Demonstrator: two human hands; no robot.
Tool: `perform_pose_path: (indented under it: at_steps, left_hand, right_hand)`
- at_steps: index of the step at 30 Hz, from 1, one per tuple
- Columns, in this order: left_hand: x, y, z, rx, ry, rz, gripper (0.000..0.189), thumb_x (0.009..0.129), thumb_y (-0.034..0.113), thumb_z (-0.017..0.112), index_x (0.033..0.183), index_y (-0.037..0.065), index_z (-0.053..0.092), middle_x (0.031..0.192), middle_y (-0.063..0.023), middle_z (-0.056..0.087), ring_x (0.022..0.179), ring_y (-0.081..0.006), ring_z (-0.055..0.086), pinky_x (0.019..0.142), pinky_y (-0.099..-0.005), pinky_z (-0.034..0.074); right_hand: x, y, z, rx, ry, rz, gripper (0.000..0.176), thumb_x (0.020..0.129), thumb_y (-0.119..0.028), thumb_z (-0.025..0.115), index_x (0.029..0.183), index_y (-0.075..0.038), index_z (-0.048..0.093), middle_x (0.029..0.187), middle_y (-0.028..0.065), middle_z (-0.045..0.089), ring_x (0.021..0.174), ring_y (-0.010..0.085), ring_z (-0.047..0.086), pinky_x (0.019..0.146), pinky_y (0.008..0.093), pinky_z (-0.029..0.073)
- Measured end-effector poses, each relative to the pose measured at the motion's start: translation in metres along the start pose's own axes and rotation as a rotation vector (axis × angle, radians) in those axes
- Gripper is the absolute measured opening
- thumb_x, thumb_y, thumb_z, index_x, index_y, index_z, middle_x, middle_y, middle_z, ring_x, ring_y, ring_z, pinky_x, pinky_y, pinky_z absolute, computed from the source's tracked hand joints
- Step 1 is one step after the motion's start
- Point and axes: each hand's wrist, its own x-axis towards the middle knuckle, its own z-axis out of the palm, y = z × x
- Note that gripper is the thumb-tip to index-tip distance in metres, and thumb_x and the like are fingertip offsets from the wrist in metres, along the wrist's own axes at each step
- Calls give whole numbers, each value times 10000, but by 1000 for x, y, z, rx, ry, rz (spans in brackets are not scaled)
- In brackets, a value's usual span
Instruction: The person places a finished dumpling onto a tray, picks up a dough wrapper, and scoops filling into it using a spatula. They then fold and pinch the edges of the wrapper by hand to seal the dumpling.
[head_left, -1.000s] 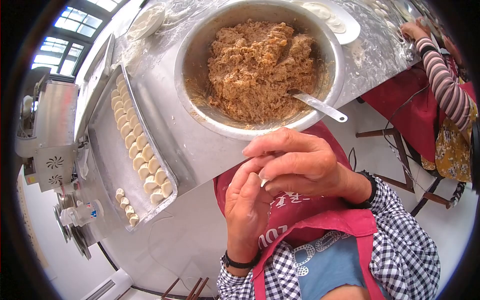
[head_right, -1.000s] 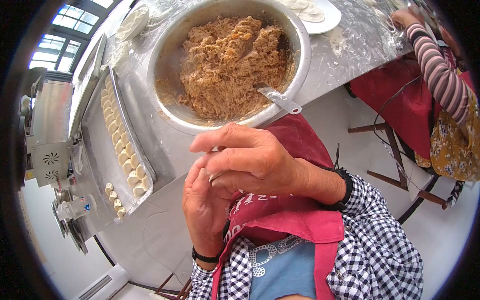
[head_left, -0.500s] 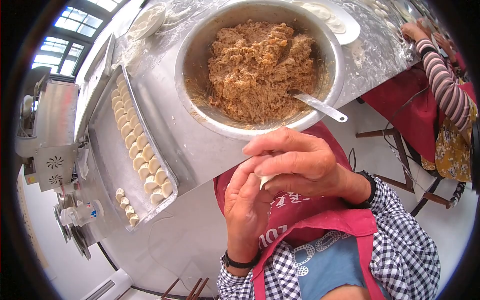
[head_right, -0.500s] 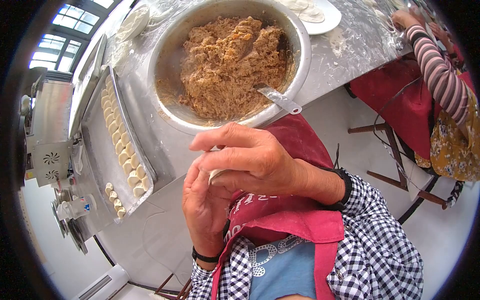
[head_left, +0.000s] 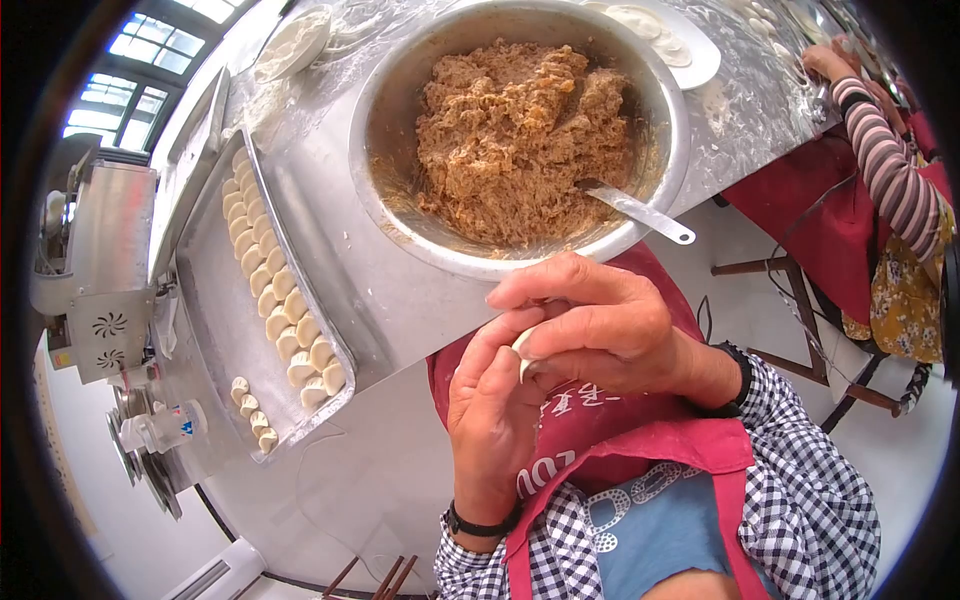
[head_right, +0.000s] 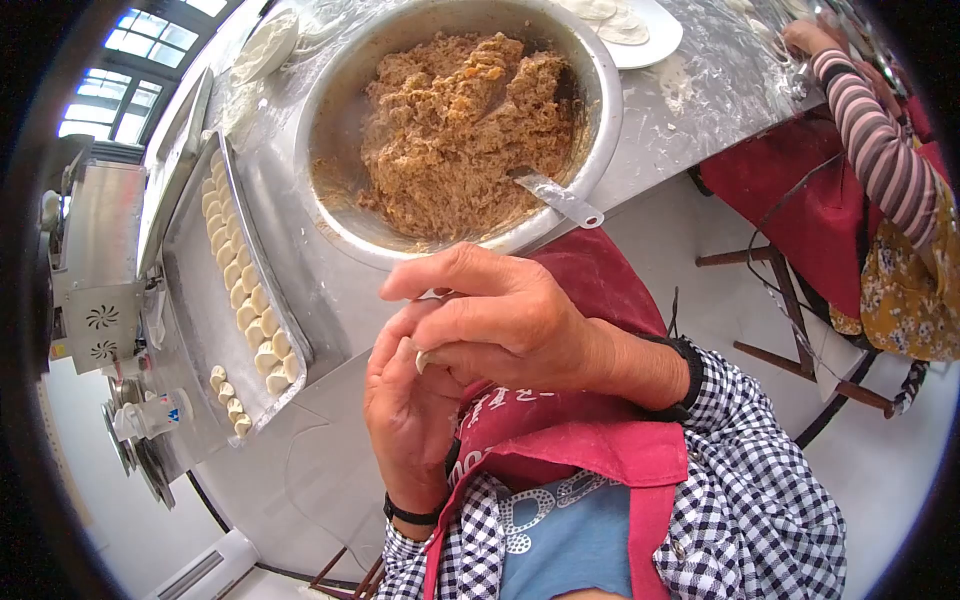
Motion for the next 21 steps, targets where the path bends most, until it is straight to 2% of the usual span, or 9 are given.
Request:
perform_pose_path:
  at_steps: [2,5,6,8,12,15,17,21]
  left_hand:
    - [0,-1,-1,27,18,-11,371,939,144,396,1245,-66,404,1226,-197,480,1110,-255,514,941,-374,433]
    - [0,-1,-1,34,36,-8,373,937,144,400,1246,-65,402,1222,-195,483,1109,-255,515,939,-376,434]
    - [0,-1,0,33,36,-8,373,937,144,400,1246,-65,402,1222,-195,483,1109,-255,515,939,-376,434]
    - [0,0,1,0,16,23,374,938,149,400,1246,-63,402,1221,-193,485,1112,-254,514,945,-379,430]
    - [0,0,-2,-11,-23,33,372,940,150,397,1245,-62,402,1222,-193,484,1112,-255,514,948,-380,430]
    - [0,0,0,-5,40,-14,367,938,147,397,1241,-60,405,1222,-195,483,1112,-257,514,945,-382,432]
    - [0,-1,0,-18,22,7,370,939,151,400,1242,-61,405,1222,-191,483,1103,-253,519,937,-380,438]
    - [0,0,-2,-21,33,11,370,941,156,397,1241,-61,407,1214,-187,488,1091,-246,525,927,-377,444]
  right_hand:
    - [1,6,-8,-70,-110,-154,185,655,-37,695,822,-36,617,1043,132,589,882,238,599,728,317,507]
    - [1,6,-8,-83,-120,-161,164,663,-33,683,812,-35,615,1038,131,587,873,235,599,722,315,504]
    - [1,3,-6,-83,-120,-160,164,663,-33,683,812,-35,615,1038,131,587,873,235,599,722,315,504]
    - [2,-6,1,-47,-9,-2,115,660,-31,661,760,-40,605,994,114,599,865,232,598,717,319,496]
    - [0,0,-4,-59,-31,-45,131,659,-30,666,775,-43,608,1012,115,601,869,229,600,719,317,499]
    - [0,4,-6,-84,-87,-150,145,664,-36,676,794,-46,611,1039,123,596,867,230,604,713,313,504]
    - [-1,-1,-4,-61,-38,-33,133,659,-36,671,777,-48,612,1021,122,601,875,230,603,719,316,500]
    - [0,-3,0,-19,23,7,121,657,-40,665,763,-54,609,994,112,611,882,236,601,727,322,496]
